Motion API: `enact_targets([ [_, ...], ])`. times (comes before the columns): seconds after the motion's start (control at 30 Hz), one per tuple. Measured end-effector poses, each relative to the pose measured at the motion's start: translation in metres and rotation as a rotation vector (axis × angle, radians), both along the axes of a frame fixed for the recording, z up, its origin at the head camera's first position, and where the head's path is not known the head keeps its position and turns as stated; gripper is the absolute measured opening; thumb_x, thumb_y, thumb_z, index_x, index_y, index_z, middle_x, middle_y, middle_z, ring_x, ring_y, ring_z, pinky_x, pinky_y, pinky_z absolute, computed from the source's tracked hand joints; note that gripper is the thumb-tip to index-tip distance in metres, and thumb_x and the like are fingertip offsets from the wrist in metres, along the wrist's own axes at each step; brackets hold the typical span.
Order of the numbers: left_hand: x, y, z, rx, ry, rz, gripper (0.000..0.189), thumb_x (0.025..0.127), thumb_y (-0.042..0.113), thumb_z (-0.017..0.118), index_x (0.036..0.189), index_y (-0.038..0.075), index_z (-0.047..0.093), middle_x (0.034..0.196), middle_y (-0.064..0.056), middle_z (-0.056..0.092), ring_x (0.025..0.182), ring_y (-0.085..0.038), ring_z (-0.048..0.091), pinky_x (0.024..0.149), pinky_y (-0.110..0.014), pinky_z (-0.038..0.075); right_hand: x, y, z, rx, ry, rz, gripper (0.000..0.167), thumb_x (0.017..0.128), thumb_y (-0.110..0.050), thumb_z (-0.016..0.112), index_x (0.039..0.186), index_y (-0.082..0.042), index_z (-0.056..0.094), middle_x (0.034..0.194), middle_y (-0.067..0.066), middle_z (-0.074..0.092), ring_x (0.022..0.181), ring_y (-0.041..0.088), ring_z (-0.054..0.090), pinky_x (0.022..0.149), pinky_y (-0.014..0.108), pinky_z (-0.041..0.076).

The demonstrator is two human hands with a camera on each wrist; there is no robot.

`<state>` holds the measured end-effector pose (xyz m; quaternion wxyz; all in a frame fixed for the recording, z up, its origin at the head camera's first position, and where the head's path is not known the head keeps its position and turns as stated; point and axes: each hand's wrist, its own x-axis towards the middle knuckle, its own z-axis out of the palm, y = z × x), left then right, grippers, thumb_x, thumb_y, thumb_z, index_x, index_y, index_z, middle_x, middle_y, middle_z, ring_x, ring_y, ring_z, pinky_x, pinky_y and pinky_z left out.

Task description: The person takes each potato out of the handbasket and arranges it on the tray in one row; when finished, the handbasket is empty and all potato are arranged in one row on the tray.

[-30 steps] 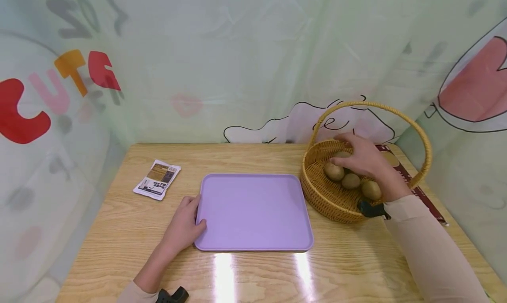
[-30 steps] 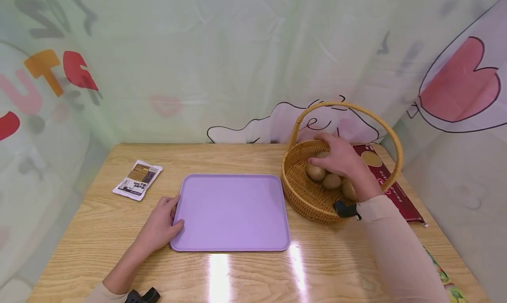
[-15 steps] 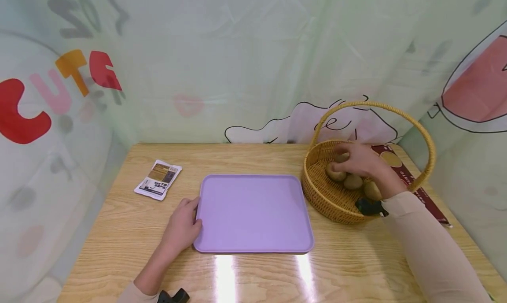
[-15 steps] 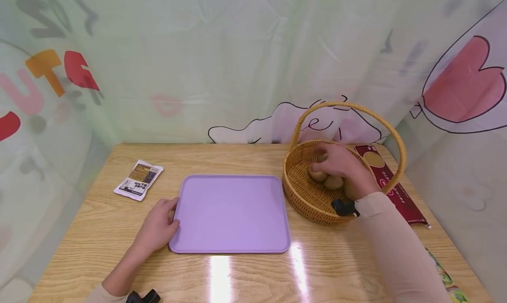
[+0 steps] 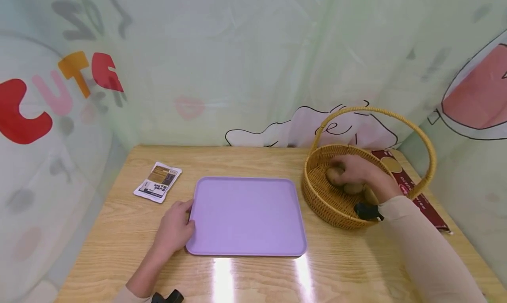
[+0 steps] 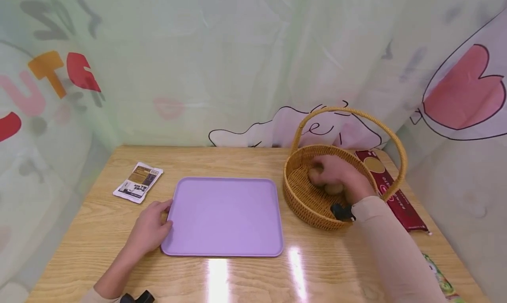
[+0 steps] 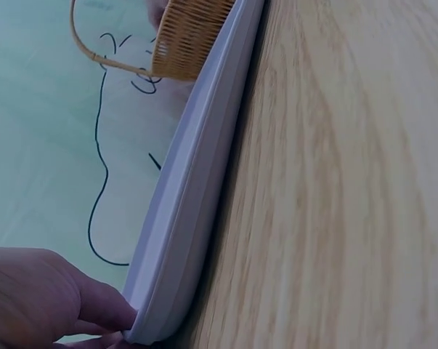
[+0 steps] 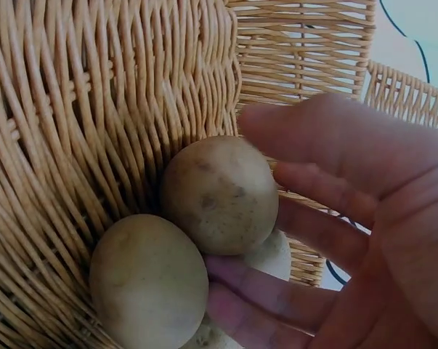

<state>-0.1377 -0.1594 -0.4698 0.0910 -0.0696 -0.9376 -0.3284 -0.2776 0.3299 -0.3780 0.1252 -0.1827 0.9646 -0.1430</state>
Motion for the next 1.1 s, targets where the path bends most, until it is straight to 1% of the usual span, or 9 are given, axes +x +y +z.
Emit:
enact_targets([
  [0.27, -0.001, -0.008, -0.002, 0.019, -0.011, -0.008, 0.053, 0.073, -0.005, 0.068, 0.125, -0.012, 0.058, 0.103, -0.018, 0.063, 0.089, -0.027, 0.058, 0.083, -0.047, 0.050, -0.001, -0.002, -0.017, -0.051, -0.051, -0.041, 0.052, 0.076, -0.011, 0.078, 0.125, -0.005, 0.062, 0.115, 0.015, 0.061, 0.101, 0.032, 0.052, 0.094, 0.053, 0.041],
  [0.33, 0.000, -0.010, -0.003, 0.016, -0.016, -0.004, 0.053, 0.073, -0.004, 0.068, 0.124, -0.012, 0.059, 0.102, -0.017, 0.063, 0.087, -0.026, 0.057, 0.081, -0.046, 0.050, -0.001, -0.005, -0.019, -0.045, -0.050, -0.026, 0.052, 0.075, -0.011, 0.079, 0.124, -0.005, 0.062, 0.113, 0.013, 0.062, 0.099, 0.031, 0.053, 0.092, 0.053, 0.042],
  [0.43, 0.000, -0.011, -0.004, 0.024, -0.035, -0.005, 0.053, 0.073, -0.004, 0.068, 0.124, -0.012, 0.059, 0.100, -0.015, 0.063, 0.085, -0.024, 0.055, 0.079, -0.042, 0.049, 0.000, -0.009, -0.018, -0.017, -0.030, -0.013, 0.052, 0.074, -0.013, 0.080, 0.122, -0.006, 0.063, 0.111, 0.012, 0.063, 0.097, 0.030, 0.055, 0.090, 0.052, 0.044],
  [0.57, -0.003, -0.011, -0.008, 0.050, -0.049, -0.007, 0.054, 0.071, -0.002, 0.070, 0.124, -0.010, 0.059, 0.099, -0.012, 0.062, 0.089, -0.025, 0.056, 0.084, -0.043, 0.049, 0.001, -0.008, -0.015, 0.012, 0.028, 0.015, 0.053, 0.073, -0.017, 0.081, 0.121, -0.006, 0.064, 0.111, 0.012, 0.065, 0.097, 0.030, 0.057, 0.090, 0.053, 0.045],
  [0.67, -0.006, -0.011, -0.010, 0.073, -0.031, -0.008, 0.054, 0.069, -0.003, 0.069, 0.122, -0.010, 0.059, 0.097, -0.010, 0.061, 0.090, -0.025, 0.057, 0.086, -0.044, 0.049, 0.000, -0.008, -0.008, 0.011, 0.067, 0.043, 0.054, 0.071, -0.018, 0.082, 0.121, -0.004, 0.065, 0.110, 0.012, 0.065, 0.097, 0.029, 0.057, 0.089, 0.052, 0.045],
  [0.77, -0.009, -0.013, -0.010, 0.119, -0.039, -0.002, 0.056, 0.067, -0.004, 0.069, 0.122, -0.008, 0.060, 0.096, -0.009, 0.062, 0.079, -0.020, 0.056, 0.075, -0.037, 0.051, -0.003, -0.010, 0.001, 0.003, 0.095, 0.060, 0.054, 0.070, -0.017, 0.081, 0.119, -0.003, 0.065, 0.108, 0.011, 0.066, 0.094, 0.027, 0.057, 0.087, 0.049, 0.046],
  [0.87, -0.011, -0.016, -0.012, 0.200, -0.092, 0.010, 0.056, 0.068, -0.004, 0.071, 0.123, -0.005, 0.060, 0.097, -0.009, 0.063, 0.064, -0.014, 0.053, 0.059, -0.029, 0.049, -0.004, -0.008, 0.006, 0.014, 0.129, 0.065, 0.054, 0.069, -0.020, 0.081, 0.118, -0.006, 0.066, 0.107, 0.009, 0.066, 0.093, 0.025, 0.056, 0.085, 0.046, 0.046],
  [0.93, -0.011, -0.018, -0.014, 0.261, -0.130, 0.013, 0.055, 0.070, -0.004, 0.073, 0.123, -0.003, 0.060, 0.097, -0.010, 0.063, 0.057, -0.012, 0.050, 0.051, -0.026, 0.047, -0.002, -0.007, 0.008, 0.020, 0.150, 0.057, 0.053, 0.069, -0.022, 0.082, 0.118, -0.007, 0.067, 0.109, 0.008, 0.066, 0.094, 0.025, 0.056, 0.084, 0.045, 0.046],
  [1.1, -0.013, -0.023, -0.018, 0.398, -0.213, -0.003, 0.053, 0.074, -0.003, 0.074, 0.124, 0.001, 0.059, 0.099, -0.011, 0.062, 0.053, -0.014, 0.054, 0.044, -0.029, 0.050, 0.004, -0.005, 0.019, 0.018, 0.180, 0.044, 0.053, 0.071, -0.023, 0.080, 0.120, -0.008, 0.066, 0.113, 0.012, 0.065, 0.097, 0.027, 0.056, 0.082, 0.046, 0.046],
])
